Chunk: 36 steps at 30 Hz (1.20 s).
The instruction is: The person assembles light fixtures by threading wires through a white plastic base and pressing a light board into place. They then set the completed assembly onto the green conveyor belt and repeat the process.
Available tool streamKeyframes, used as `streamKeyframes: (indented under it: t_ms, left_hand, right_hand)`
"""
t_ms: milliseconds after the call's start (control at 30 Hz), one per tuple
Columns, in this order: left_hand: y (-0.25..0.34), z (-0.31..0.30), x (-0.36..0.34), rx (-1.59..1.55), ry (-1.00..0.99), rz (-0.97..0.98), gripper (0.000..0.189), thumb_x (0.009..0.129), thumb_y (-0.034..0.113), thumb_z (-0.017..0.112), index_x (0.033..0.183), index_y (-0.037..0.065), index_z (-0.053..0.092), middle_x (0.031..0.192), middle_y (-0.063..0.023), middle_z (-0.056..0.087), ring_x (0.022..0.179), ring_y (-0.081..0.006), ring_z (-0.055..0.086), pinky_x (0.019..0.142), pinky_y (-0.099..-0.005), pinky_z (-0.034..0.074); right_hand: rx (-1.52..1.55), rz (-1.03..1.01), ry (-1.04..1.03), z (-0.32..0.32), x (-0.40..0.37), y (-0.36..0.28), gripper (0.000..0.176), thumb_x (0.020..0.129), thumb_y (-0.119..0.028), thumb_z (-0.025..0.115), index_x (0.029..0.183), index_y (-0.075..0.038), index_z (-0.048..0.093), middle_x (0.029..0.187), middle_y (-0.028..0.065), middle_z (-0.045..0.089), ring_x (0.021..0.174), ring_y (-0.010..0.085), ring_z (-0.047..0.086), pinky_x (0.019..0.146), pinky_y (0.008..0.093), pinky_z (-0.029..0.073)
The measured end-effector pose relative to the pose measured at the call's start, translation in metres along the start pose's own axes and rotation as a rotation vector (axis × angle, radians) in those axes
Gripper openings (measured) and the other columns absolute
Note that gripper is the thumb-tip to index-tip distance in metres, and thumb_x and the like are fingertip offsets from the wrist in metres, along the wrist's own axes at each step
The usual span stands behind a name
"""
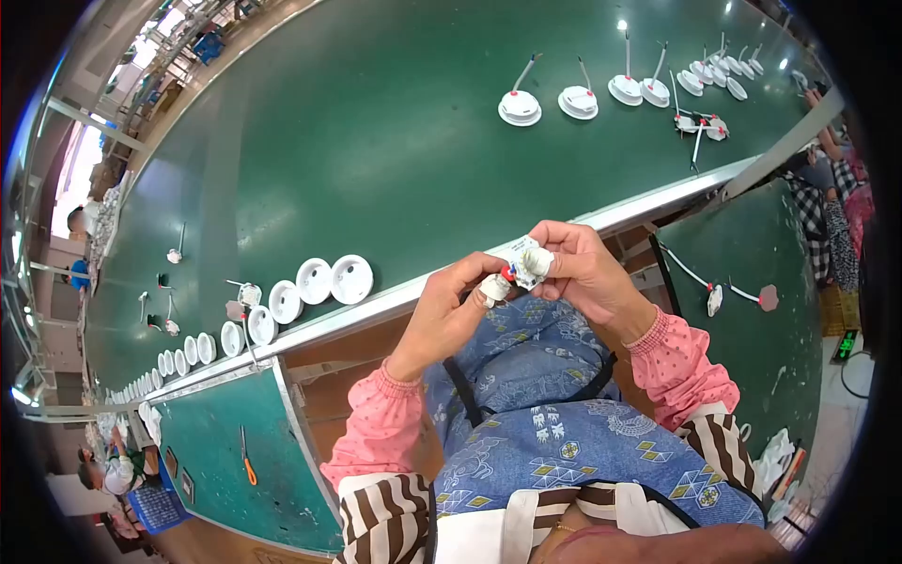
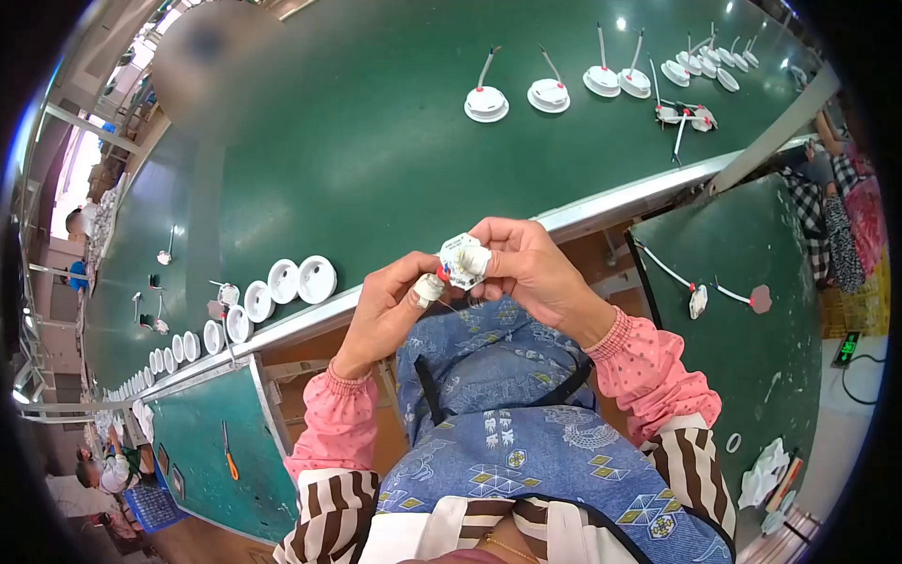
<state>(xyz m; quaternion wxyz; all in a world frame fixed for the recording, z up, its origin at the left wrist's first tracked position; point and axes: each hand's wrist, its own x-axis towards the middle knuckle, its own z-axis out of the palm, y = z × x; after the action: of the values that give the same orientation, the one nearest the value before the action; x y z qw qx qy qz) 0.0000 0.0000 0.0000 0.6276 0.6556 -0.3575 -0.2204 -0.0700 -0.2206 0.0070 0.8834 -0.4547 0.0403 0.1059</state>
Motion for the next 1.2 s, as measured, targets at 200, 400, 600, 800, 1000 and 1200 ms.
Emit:
streamKeyframes:
  t_ms: [200, 400, 600, 800, 1000, 1200]
  left_hand:
    - [0.005, 0.022, -0.011, 0.148, 0.142, -0.226, 0.013, 0.094, 0.004, 0.063, 0.099, 0.0, 0.074, 0.078, -0.0007, 0.069, 0.067, -0.0078, 0.057, 0.061, -0.026, 0.047]
    - [-0.011, 0.031, -0.025, -0.126, -0.008, -0.134, 0.015, 0.099, 0.012, 0.063, 0.1, 0.0, 0.072, 0.079, 0.0003, 0.066, 0.07, -0.0054, 0.053, 0.061, -0.0249, 0.043]
    - [-0.004, 0.027, -0.054, -0.16, 0.061, -0.175, 0.013, 0.101, 0.014, 0.063, 0.1, 0.002, 0.069, 0.074, -0.0014, 0.063, 0.062, -0.007, 0.051, 0.056, -0.0252, 0.039]
    - [-0.018, 0.029, -0.087, 0.774, 0.263, 0.125, 0.021, 0.083, -0.005, 0.06, 0.1, 0.003, 0.068, 0.084, -0.0144, 0.066, 0.072, -0.0286, 0.065, 0.063, -0.0395, 0.051]
    - [-0.002, 0.011, -0.107, 0.812, 0.372, 0.314, 0.021, 0.076, -0.004, 0.06, 0.093, 0.006, 0.067, 0.083, -0.0111, 0.068, 0.075, -0.03, 0.068, 0.065, -0.0393, 0.055]
    - [0.029, -0.113, -0.099, 1.557, 0.298, -0.164, 0.075, 0.077, 0.004, 0.07, 0.148, 0.01, 0.048, 0.148, -0.0104, 0.05, 0.131, -0.0359, 0.047, 0.097, -0.0551, 0.042]
  right_hand:
    - [-0.226, -0.12, 0.127, 0.002, -0.02, 0.01, 0.011, 0.092, -0.007, 0.07, 0.099, -0.001, 0.065, 0.084, 0.0046, 0.068, 0.068, 0.0073, 0.063, 0.055, 0.0193, 0.044]
    - [-0.189, 0.07, -0.006, -0.001, -0.03, 0.012, 0.02, 0.091, -0.009, 0.072, 0.102, 0.004, 0.06, 0.081, 0.009, 0.066, 0.058, 0.0119, 0.062, 0.048, 0.0224, 0.045]
    - [0.123, -0.016, 0.003, -0.003, -0.03, 0.015, 0.021, 0.084, -0.002, 0.071, 0.1, 0.003, 0.057, 0.083, 0.0095, 0.062, 0.056, 0.0152, 0.058, 0.047, 0.0224, 0.042]
    - [0.142, -0.057, -0.062, -0.017, -0.023, 0.026, 0.025, 0.091, -0.013, 0.076, 0.097, 0.002, 0.056, 0.087, 0.0089, 0.059, 0.054, 0.0136, 0.053, 0.044, 0.02, 0.038]
    - [0.14, -0.131, -0.036, -0.013, -0.021, 0.016, 0.028, 0.087, -0.012, 0.077, 0.099, 0.002, 0.056, 0.088, 0.0092, 0.06, 0.058, 0.0147, 0.053, 0.049, 0.0218, 0.039]
    - [0.147, -0.27, -0.006, -0.032, -0.028, 0.002, 0.023, 0.093, -0.012, 0.073, 0.105, 0.001, 0.058, 0.09, 0.0099, 0.061, 0.063, 0.0153, 0.05, 0.051, 0.0228, 0.036]
